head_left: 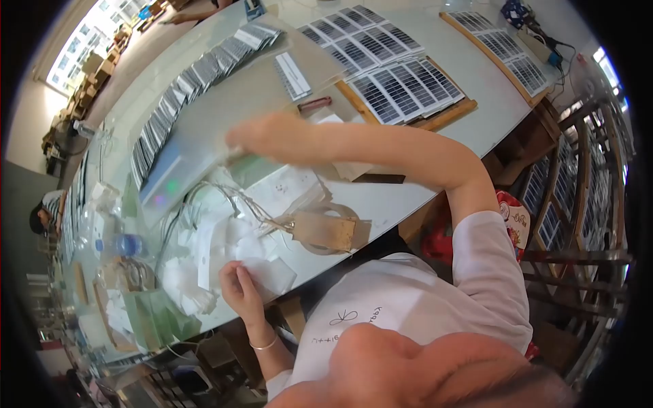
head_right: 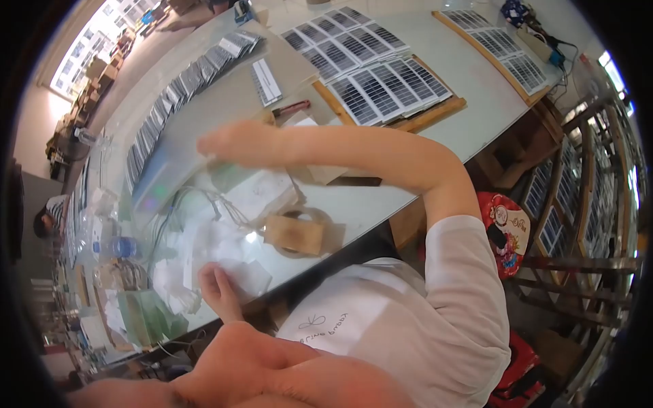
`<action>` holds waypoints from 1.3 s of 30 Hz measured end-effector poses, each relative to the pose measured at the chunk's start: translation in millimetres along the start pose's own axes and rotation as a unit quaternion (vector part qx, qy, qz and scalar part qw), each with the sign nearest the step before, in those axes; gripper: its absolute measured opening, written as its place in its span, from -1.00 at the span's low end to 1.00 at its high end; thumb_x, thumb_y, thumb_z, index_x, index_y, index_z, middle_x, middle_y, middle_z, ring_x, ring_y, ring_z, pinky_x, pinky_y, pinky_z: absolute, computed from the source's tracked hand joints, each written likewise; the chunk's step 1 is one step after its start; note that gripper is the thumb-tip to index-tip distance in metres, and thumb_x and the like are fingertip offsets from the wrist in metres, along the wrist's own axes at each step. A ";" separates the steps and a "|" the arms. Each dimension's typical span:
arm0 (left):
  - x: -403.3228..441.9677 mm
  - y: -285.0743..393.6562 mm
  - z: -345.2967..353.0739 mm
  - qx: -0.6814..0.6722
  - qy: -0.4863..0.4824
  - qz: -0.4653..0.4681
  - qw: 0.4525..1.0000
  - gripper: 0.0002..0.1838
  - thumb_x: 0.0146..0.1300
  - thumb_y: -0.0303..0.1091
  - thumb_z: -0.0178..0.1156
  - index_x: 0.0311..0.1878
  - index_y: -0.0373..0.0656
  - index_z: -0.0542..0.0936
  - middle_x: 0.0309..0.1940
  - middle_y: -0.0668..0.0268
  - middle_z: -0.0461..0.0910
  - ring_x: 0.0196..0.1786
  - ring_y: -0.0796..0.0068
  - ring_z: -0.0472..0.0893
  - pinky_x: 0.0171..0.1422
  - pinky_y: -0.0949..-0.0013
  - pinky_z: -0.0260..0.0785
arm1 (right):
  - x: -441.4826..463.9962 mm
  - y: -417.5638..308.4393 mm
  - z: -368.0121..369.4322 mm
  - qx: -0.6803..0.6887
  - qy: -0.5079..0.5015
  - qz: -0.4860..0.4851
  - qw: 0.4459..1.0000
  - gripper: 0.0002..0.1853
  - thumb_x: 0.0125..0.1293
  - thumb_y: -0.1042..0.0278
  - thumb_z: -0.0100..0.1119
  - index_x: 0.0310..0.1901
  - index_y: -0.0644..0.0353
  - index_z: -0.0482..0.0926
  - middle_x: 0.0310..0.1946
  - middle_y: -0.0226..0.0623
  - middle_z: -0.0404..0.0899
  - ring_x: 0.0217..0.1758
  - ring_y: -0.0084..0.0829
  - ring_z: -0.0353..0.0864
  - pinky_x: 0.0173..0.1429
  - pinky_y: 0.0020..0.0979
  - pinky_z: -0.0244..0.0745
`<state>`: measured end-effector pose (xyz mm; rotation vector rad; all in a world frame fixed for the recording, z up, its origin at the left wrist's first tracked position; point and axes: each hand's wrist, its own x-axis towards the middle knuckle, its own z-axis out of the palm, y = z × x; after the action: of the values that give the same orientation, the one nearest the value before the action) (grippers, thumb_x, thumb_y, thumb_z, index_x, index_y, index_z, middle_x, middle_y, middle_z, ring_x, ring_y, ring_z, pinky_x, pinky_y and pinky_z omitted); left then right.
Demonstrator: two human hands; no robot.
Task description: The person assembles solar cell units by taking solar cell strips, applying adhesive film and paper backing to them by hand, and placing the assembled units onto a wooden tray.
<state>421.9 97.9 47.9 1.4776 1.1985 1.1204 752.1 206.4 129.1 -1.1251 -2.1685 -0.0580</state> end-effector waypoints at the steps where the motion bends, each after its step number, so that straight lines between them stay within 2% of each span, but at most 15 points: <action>1: 0.4 1.8 1.5 -0.008 0.003 0.000 1.000 -0.92 0.60 -0.45 0.06 0.04 -0.17 0.52 -0.41 0.49 0.45 -0.44 0.74 0.38 -0.37 0.62 0.22 | 1.4 -3.3 -11.0 0.050 0.005 0.043 0.998 -0.63 0.35 0.56 0.13 0.18 0.13 0.47 -0.14 -0.22 0.62 -0.15 -0.18 0.74 -0.08 -0.26 0.66; 4: 0.8 3.9 1.1 -0.015 0.019 -0.025 0.999 -0.92 0.60 -0.45 0.07 0.04 -0.17 0.53 -0.42 0.47 0.47 -0.45 0.74 0.39 -0.37 0.62 0.24 | 3.9 -22.5 -50.1 0.212 0.031 0.069 0.974 -0.47 0.36 0.68 0.09 0.35 0.15 0.36 -0.09 -0.18 0.51 -0.12 -0.25 0.77 -0.05 -0.31 0.69; 9: -0.2 22.8 -12.5 -0.008 0.016 -0.037 0.999 -0.90 0.60 -0.42 0.09 0.05 -0.20 0.52 -0.37 0.41 0.53 -0.40 0.68 0.51 -0.39 0.59 0.36 | -45.1 -72.1 -84.0 0.553 -0.151 0.230 0.786 -0.43 0.39 0.64 0.17 0.41 0.21 0.29 -0.01 -0.23 0.32 0.06 -0.29 0.75 0.09 -0.35 0.70; 13: 16.8 64.0 -10.9 0.004 0.038 0.025 0.999 -0.88 0.62 -0.41 0.05 0.05 -0.24 0.50 -0.29 0.36 0.54 -0.25 0.53 0.68 -0.34 0.54 0.51 | -83.5 -73.6 -37.6 0.525 -0.127 0.224 0.811 -0.43 0.35 0.58 0.26 0.37 0.23 0.34 0.03 -0.22 0.35 0.15 -0.30 0.65 0.31 -0.26 0.53; 15: 25.6 79.2 -2.0 -0.005 0.046 0.129 0.991 -0.88 0.61 -0.49 0.02 0.08 -0.30 0.45 -0.18 0.25 0.55 -0.19 0.47 0.69 -0.26 0.48 0.59 | -88.2 -74.0 -28.2 0.346 -0.095 0.147 0.922 -0.48 0.30 0.49 0.36 0.26 0.23 0.41 0.05 -0.18 0.36 0.17 -0.22 0.50 0.31 -0.23 0.48; 16: 24.2 88.2 9.8 -0.003 0.056 0.185 0.981 -0.88 0.60 -0.52 0.00 0.09 -0.32 0.44 -0.14 0.20 0.56 -0.16 0.45 0.69 -0.23 0.45 0.61 | -91.3 -71.9 -23.4 0.349 -0.096 0.150 0.920 -0.48 0.30 0.49 0.36 0.26 0.23 0.41 0.05 -0.18 0.36 0.17 -0.22 0.50 0.31 -0.23 0.48; 18: 13.2 100.8 29.4 0.046 -0.051 0.254 0.965 -0.79 0.46 -0.73 -0.08 0.05 -0.33 0.44 -0.05 0.07 0.57 -0.07 0.21 0.72 0.05 0.15 0.67 | -95.8 -64.3 -15.7 0.191 -0.080 0.085 0.975 -0.54 0.24 0.39 0.44 0.12 0.22 0.46 0.09 -0.13 0.36 0.20 -0.12 0.35 0.34 -0.22 0.39; 20: 9.5 102.5 60.1 0.098 -0.164 0.356 0.915 -0.68 0.22 -0.84 0.03 -0.01 -0.32 0.49 -0.12 0.01 0.66 0.04 0.01 0.75 0.11 0.17 0.62 | -102.6 -62.7 -9.6 0.188 -0.115 0.109 0.969 -0.58 0.24 0.37 0.44 0.06 0.20 0.48 0.11 -0.12 0.37 0.21 -0.10 0.34 0.37 -0.20 0.36; 23: -11.3 84.7 90.1 0.218 -0.218 0.430 0.849 -0.79 0.07 -0.64 0.31 -0.19 -0.22 0.64 -0.07 0.15 0.72 0.13 0.08 0.74 0.13 0.15 0.62 | -107.4 -60.3 -8.4 0.184 -0.126 0.124 0.967 -0.68 0.28 0.34 0.40 -0.01 0.18 0.51 0.14 -0.12 0.38 0.25 -0.06 0.32 0.40 -0.17 0.32; 27: -20.6 63.6 98.8 0.234 -0.224 0.451 0.831 -0.76 0.07 -0.66 0.37 -0.18 -0.25 0.62 -0.06 0.12 0.72 0.14 0.00 0.72 0.17 0.05 0.60 | -107.9 -54.5 -23.4 0.240 -0.116 0.132 0.955 -0.82 0.38 0.37 0.28 -0.06 0.18 0.57 0.17 -0.13 0.39 0.32 -0.06 0.30 0.43 -0.16 0.29; 29: -21.5 57.0 97.6 0.243 -0.200 0.478 0.820 -0.77 -0.02 -0.52 0.38 -0.23 -0.12 0.67 -0.05 0.21 0.72 0.22 0.11 0.69 0.22 0.14 0.60 | -105.4 -51.5 -31.1 0.249 -0.126 0.146 0.949 -0.89 0.42 0.40 0.23 -0.10 0.22 0.61 0.17 -0.13 0.39 0.35 -0.09 0.29 0.46 -0.16 0.27; 31: -23.1 57.9 99.1 0.236 -0.196 0.483 0.820 -0.77 -0.02 -0.52 0.38 -0.23 -0.11 0.67 -0.03 0.21 0.71 0.23 0.09 0.68 0.24 0.13 0.59 | -102.6 -50.0 -35.5 0.284 -0.125 0.175 0.935 -0.81 0.43 0.26 0.28 -0.15 0.22 0.67 0.08 -0.06 0.46 0.25 -0.02 0.37 0.40 -0.18 0.31; 35: -22.1 58.6 98.6 0.206 -0.199 0.475 0.832 -0.78 0.00 -0.53 0.38 -0.24 -0.09 0.69 -0.03 0.25 0.70 0.16 0.12 0.70 0.17 0.21 0.59 | -101.4 -51.6 -34.5 0.282 -0.133 0.199 0.929 -0.82 0.43 0.26 0.29 -0.14 0.20 0.69 0.02 -0.09 0.48 0.20 -0.06 0.42 0.34 -0.21 0.36; 37: -27.7 57.0 96.1 0.213 -0.165 0.483 0.833 -0.76 -0.02 -0.53 0.39 -0.22 -0.10 0.71 -0.06 0.27 0.69 0.06 0.18 0.70 0.08 0.26 0.58 | -101.5 -53.9 -27.7 0.249 -0.108 0.192 0.943 -0.90 0.45 0.35 0.27 -0.15 0.18 0.67 0.00 -0.28 0.46 0.12 -0.32 0.48 0.12 -0.31 0.54; 39: -32.8 56.1 91.1 0.220 -0.130 0.491 0.833 -0.74 -0.03 -0.52 0.41 -0.20 -0.11 0.73 -0.09 0.29 0.69 -0.03 0.24 0.70 -0.01 0.30 0.56 | -97.5 -54.6 -27.8 0.235 -0.084 0.195 0.948 -0.90 0.43 0.36 0.29 -0.15 0.18 0.67 -0.04 -0.31 0.48 0.05 -0.37 0.52 0.01 -0.36 0.56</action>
<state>516.8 49.5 82.5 2.6665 0.4518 1.2346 765.5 94.2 107.0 -1.2749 -1.9074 0.7167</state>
